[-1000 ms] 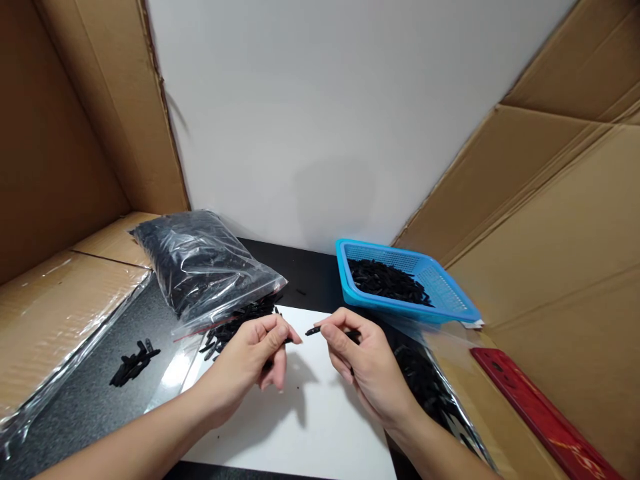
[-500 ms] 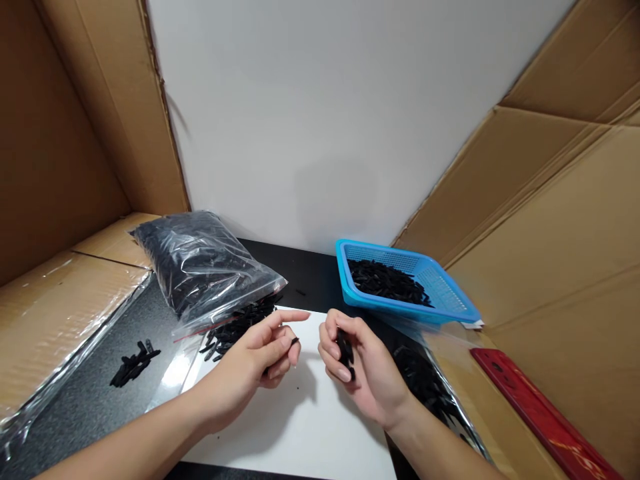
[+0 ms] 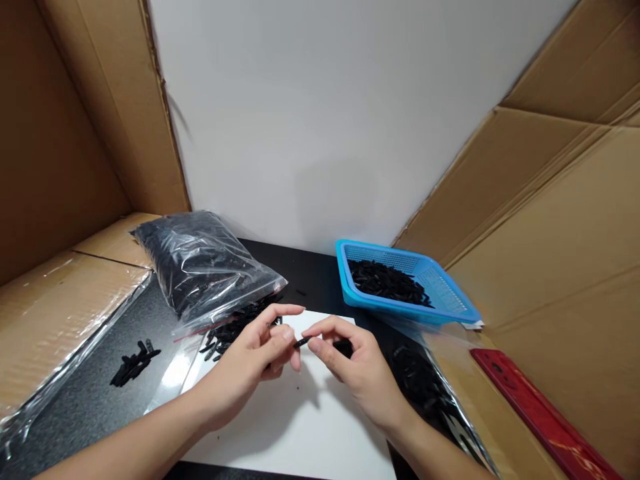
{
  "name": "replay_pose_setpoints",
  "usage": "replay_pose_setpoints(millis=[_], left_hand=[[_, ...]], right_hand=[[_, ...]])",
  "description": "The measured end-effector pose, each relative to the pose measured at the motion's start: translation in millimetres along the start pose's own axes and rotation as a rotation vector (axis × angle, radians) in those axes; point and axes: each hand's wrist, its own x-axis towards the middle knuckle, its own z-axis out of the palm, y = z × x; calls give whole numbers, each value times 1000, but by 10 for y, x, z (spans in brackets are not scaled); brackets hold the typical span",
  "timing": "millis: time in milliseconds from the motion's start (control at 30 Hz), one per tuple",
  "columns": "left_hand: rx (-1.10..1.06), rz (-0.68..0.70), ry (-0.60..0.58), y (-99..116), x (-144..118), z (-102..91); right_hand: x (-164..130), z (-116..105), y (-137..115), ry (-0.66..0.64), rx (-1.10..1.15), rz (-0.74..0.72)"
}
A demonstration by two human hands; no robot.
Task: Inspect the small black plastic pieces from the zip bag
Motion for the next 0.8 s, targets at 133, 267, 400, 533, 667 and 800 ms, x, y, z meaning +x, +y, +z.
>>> replay_pose_setpoints(millis=[133, 267, 400, 533, 667, 800], left_hand=[[-171, -16, 9, -21, 18, -18], [-170, -10, 3, -74, 40, -43], [-156, -4, -19, -81, 38, -30], [-127, 21, -35, -43, 13, 0], [-36, 8, -28, -27, 5, -1], [10, -27, -9, -45, 18, -23]], right_hand=[[3, 3, -16, -12, 47, -13], [3, 6, -15, -16, 64, -1], [-11, 5, -6, 4, 67, 19], [-19, 4, -9, 13, 58, -2], [-10, -9, 14, 26, 57, 26], [-6, -14, 32, 28, 53, 44]])
